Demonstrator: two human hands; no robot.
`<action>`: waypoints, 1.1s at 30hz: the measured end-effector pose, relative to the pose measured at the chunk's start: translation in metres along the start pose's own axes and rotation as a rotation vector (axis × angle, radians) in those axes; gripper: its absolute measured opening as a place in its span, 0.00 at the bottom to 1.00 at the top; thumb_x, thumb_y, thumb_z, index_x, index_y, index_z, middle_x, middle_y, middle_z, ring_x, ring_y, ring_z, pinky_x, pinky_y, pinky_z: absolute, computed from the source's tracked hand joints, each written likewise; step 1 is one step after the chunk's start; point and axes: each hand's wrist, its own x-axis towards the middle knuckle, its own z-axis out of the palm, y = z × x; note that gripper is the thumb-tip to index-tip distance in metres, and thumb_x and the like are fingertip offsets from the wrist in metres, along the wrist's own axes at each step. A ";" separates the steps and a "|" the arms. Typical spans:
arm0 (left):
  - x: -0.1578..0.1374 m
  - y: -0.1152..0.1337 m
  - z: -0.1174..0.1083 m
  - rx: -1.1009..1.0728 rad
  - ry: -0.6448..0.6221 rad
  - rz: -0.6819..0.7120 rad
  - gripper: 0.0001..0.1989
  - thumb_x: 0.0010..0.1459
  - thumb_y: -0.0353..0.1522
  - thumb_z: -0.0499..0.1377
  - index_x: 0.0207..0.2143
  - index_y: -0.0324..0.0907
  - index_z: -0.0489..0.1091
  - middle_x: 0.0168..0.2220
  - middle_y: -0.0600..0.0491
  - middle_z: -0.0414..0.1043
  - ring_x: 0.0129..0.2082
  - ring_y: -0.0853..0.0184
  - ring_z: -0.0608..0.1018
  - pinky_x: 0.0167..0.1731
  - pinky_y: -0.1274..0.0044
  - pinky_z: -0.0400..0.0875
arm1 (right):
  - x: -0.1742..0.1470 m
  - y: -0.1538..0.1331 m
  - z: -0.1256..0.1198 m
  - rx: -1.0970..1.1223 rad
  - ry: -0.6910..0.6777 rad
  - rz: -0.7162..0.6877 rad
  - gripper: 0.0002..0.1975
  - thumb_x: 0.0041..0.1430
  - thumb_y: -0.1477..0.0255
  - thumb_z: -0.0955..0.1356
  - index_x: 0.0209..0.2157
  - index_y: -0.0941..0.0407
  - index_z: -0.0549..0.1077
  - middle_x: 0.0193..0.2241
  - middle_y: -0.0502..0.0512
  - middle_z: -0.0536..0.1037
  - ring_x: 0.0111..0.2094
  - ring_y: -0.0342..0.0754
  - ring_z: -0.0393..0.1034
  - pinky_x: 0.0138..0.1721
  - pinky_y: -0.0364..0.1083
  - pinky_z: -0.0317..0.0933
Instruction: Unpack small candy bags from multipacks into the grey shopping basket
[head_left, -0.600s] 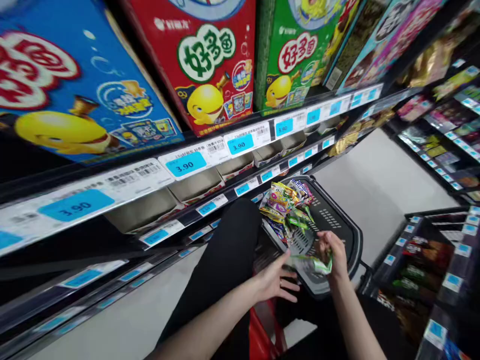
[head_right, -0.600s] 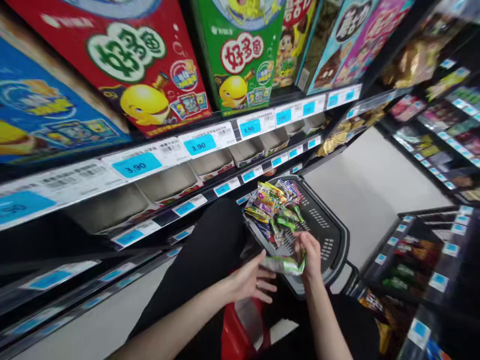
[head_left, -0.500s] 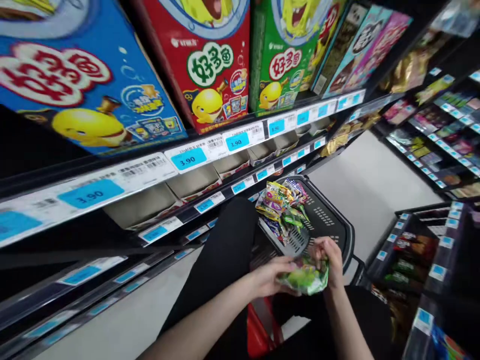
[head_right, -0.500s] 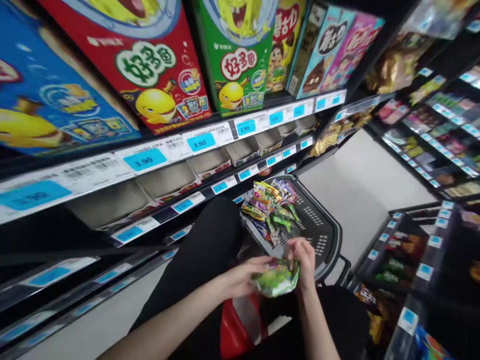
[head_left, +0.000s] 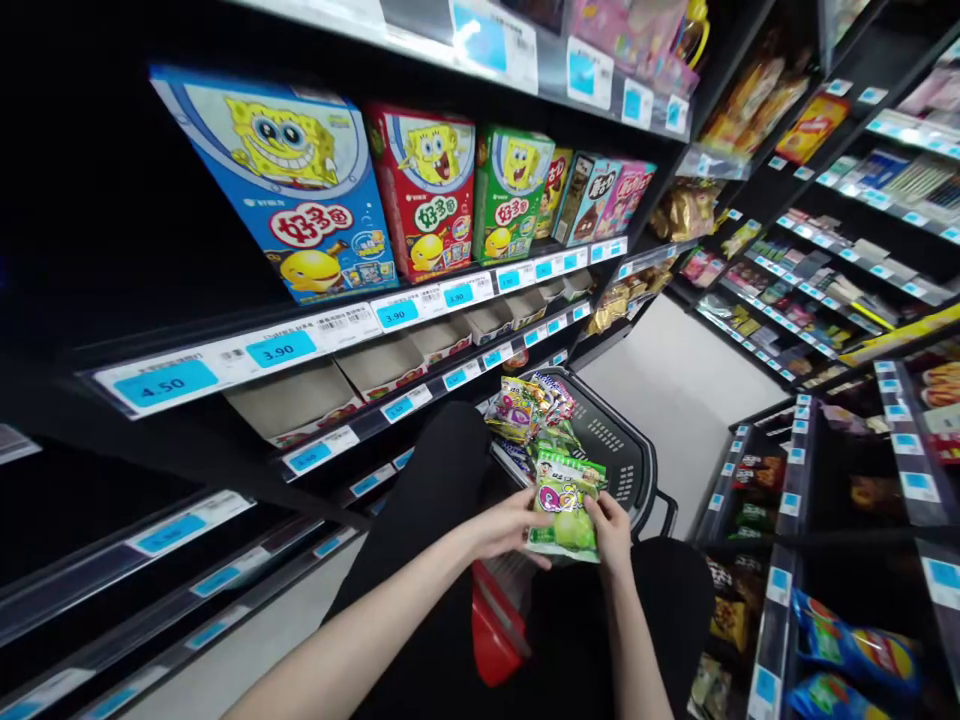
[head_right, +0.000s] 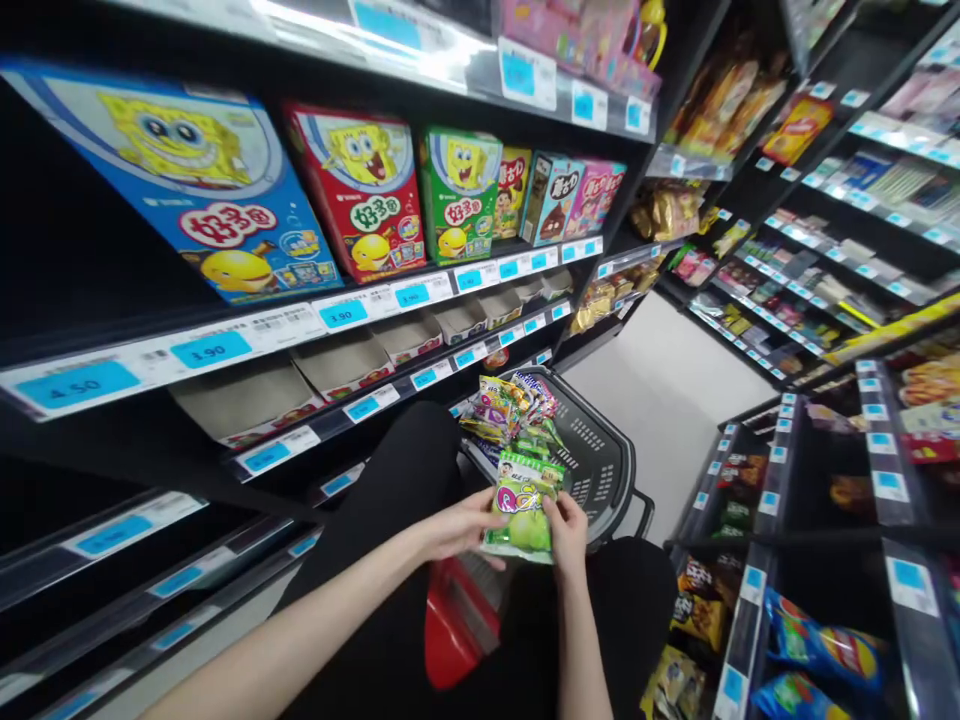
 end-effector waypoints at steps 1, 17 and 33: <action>-0.002 -0.001 0.000 0.070 -0.016 -0.027 0.32 0.40 0.30 0.70 0.49 0.42 0.65 0.39 0.47 0.77 0.31 0.61 0.81 0.27 0.75 0.74 | 0.001 0.001 0.000 0.021 0.016 -0.010 0.16 0.43 0.59 0.74 0.27 0.57 0.76 0.24 0.52 0.79 0.28 0.49 0.73 0.30 0.45 0.67; 0.016 -0.025 0.008 0.166 0.184 0.165 0.23 0.42 0.46 0.67 0.31 0.34 0.73 0.27 0.48 0.76 0.26 0.64 0.77 0.26 0.75 0.72 | 0.009 0.004 -0.018 0.274 0.146 0.034 0.22 0.36 0.56 0.76 0.31 0.54 0.73 0.26 0.50 0.80 0.28 0.49 0.75 0.32 0.49 0.70; 0.010 -0.017 -0.008 -0.309 0.095 0.064 0.25 0.43 0.19 0.63 0.47 0.35 0.70 0.36 0.49 0.75 0.35 0.68 0.77 0.45 0.77 0.68 | -0.001 0.003 -0.063 0.130 -0.107 -0.068 0.12 0.28 0.65 0.80 0.16 0.53 0.77 0.45 0.58 0.74 0.40 0.57 0.72 0.34 0.50 0.67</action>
